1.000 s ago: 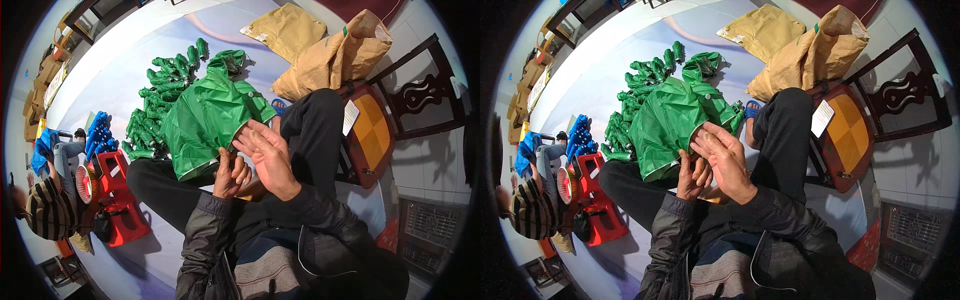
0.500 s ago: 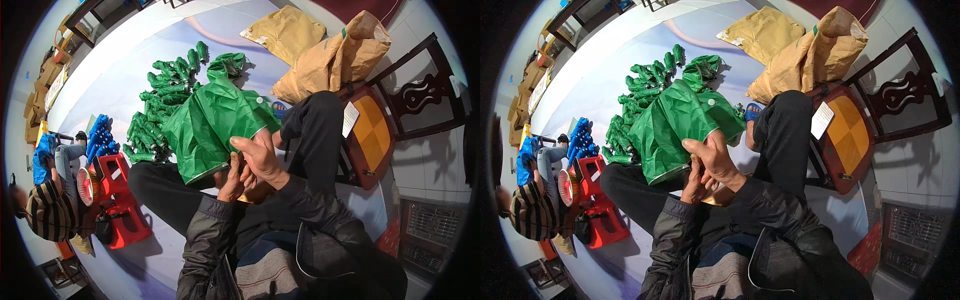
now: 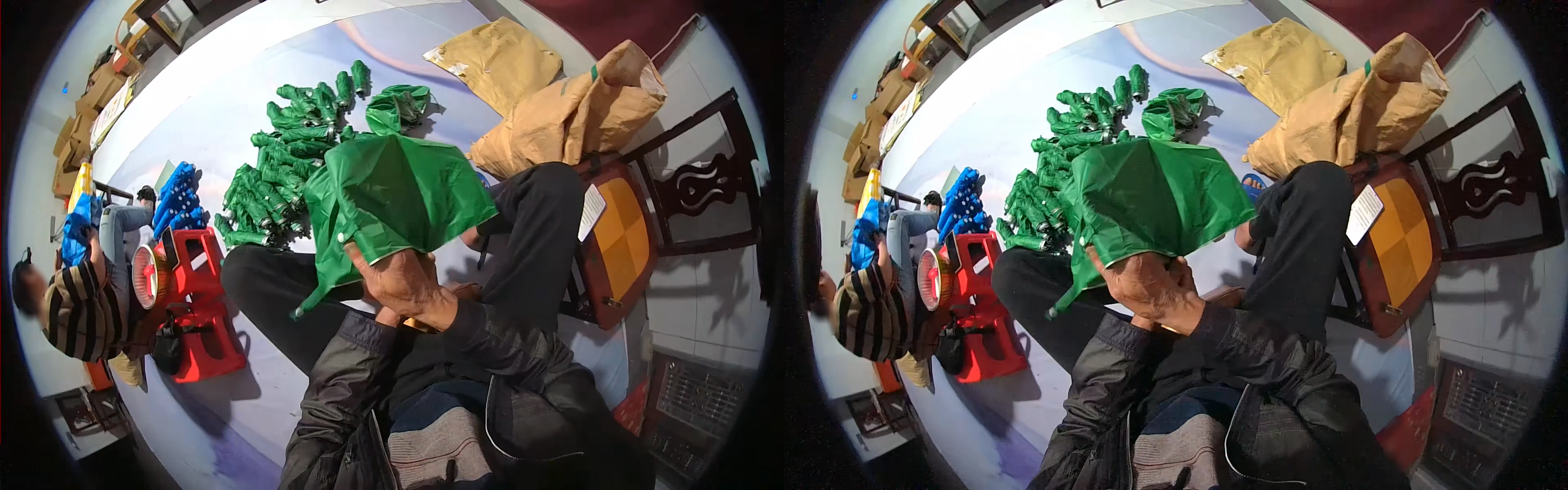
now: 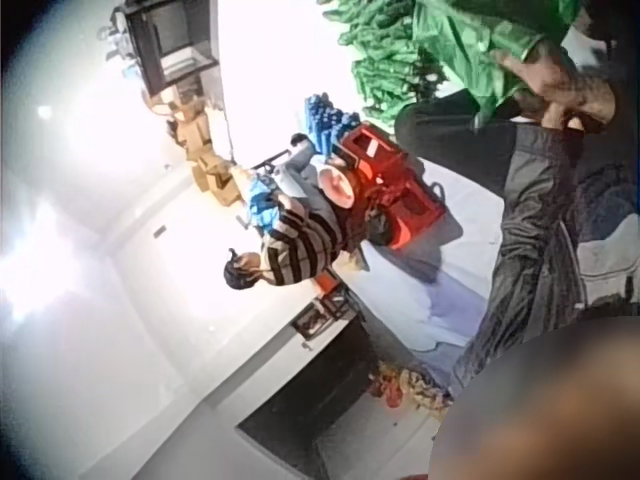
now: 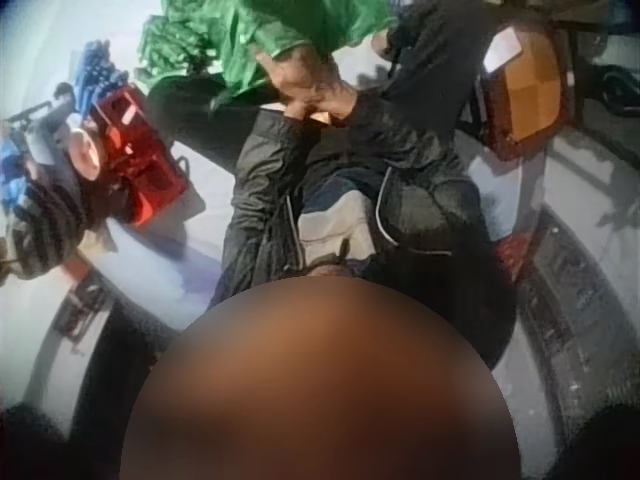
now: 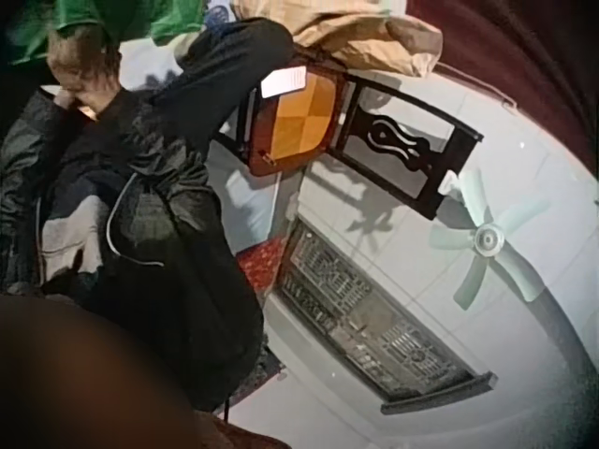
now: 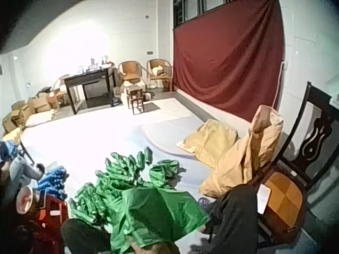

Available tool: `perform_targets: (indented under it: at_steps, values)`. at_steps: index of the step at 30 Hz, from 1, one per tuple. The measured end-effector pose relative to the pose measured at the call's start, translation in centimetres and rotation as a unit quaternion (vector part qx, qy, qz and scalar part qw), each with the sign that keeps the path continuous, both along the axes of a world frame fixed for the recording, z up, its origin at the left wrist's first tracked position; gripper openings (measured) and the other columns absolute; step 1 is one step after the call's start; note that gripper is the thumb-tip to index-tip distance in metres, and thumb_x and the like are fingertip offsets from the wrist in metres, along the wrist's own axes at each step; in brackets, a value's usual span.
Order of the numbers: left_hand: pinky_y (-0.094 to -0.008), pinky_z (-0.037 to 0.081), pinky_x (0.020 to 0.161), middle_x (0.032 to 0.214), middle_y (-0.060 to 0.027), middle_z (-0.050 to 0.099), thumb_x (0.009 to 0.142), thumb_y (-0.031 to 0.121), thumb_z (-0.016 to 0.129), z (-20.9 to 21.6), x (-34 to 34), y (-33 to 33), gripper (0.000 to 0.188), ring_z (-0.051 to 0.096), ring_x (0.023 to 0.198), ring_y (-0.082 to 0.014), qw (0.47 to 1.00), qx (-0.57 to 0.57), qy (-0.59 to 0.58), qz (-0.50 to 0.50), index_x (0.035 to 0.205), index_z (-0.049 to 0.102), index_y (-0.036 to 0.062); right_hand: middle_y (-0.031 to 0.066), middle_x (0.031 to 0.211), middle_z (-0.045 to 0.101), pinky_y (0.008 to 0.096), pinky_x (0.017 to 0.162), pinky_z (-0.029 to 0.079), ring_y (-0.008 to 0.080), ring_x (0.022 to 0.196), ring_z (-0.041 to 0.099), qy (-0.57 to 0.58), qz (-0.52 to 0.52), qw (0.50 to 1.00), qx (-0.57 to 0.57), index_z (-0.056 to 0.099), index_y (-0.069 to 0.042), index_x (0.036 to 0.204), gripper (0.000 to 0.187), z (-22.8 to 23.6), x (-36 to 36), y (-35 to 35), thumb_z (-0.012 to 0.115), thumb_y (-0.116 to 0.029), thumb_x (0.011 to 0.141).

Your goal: Folding and organizing green fabric items, possibly umbrella covers, on a production floor.

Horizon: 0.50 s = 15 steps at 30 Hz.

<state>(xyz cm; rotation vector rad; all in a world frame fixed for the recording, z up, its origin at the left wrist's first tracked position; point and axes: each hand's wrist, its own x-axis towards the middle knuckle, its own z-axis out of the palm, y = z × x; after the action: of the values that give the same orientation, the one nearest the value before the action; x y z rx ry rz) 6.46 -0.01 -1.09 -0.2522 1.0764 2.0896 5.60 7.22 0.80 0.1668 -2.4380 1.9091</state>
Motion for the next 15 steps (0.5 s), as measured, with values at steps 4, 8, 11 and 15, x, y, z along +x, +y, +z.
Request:
perform_targets:
  at_steps: [4,8,11,15]
  values:
    - [-0.0346,0.05,0.063,0.074,-0.0071,0.059,0.096,0.061,0.043,0.2,-0.1,-3.0,0.052,0.058,0.065,-0.0211,1.0,0.004,-0.008,-0.017,0.089,0.057,0.011,0.0157,0.131,0.049,0.0373,0.1,0.042,0.0295,0.118,0.05,0.248,0.081,0.892,0.369,0.042,-0.004,0.136,0.046,3.3,2.2,0.9,0.053,-0.019,0.094]
    - [-0.0351,0.049,0.06,0.07,-0.0079,0.059,0.095,0.06,0.046,0.6,-0.2,-3.6,0.053,0.058,0.061,-0.0221,0.999,0.014,-0.014,-0.043,0.08,0.057,0.0105,0.0138,0.143,0.04,0.0355,0.108,0.039,0.0257,0.13,0.044,0.416,0.123,0.68,0.592,0.03,-0.007,0.15,0.059,4.7,2.8,1.1,0.048,-0.016,0.095]
    - [-0.0355,0.049,0.058,0.066,-0.0086,0.058,0.095,0.059,0.048,0.6,-1.2,0.5,0.054,0.057,0.058,-0.0228,0.997,0.028,-0.018,-0.076,0.073,0.057,0.0101,0.0125,0.099,0.058,0.0369,0.08,0.048,0.0293,0.094,0.059,0.35,0.059,0.786,0.507,0.057,-0.004,0.116,0.035,2.1,1.5,-2.0,0.058,-0.03,0.093]
    - [-0.036,0.049,0.056,0.061,-0.0094,0.058,0.094,0.059,0.05,0.7,-0.5,1.0,0.057,0.057,0.054,-0.0237,0.991,0.048,-0.028,-0.125,0.065,0.056,0.0095,0.0134,0.1,0.059,0.0385,0.078,0.048,0.0284,0.095,0.059,0.127,0.118,0.863,0.475,0.055,-0.002,0.11,0.036,6.3,1.0,-3.6,0.064,-0.028,0.088]
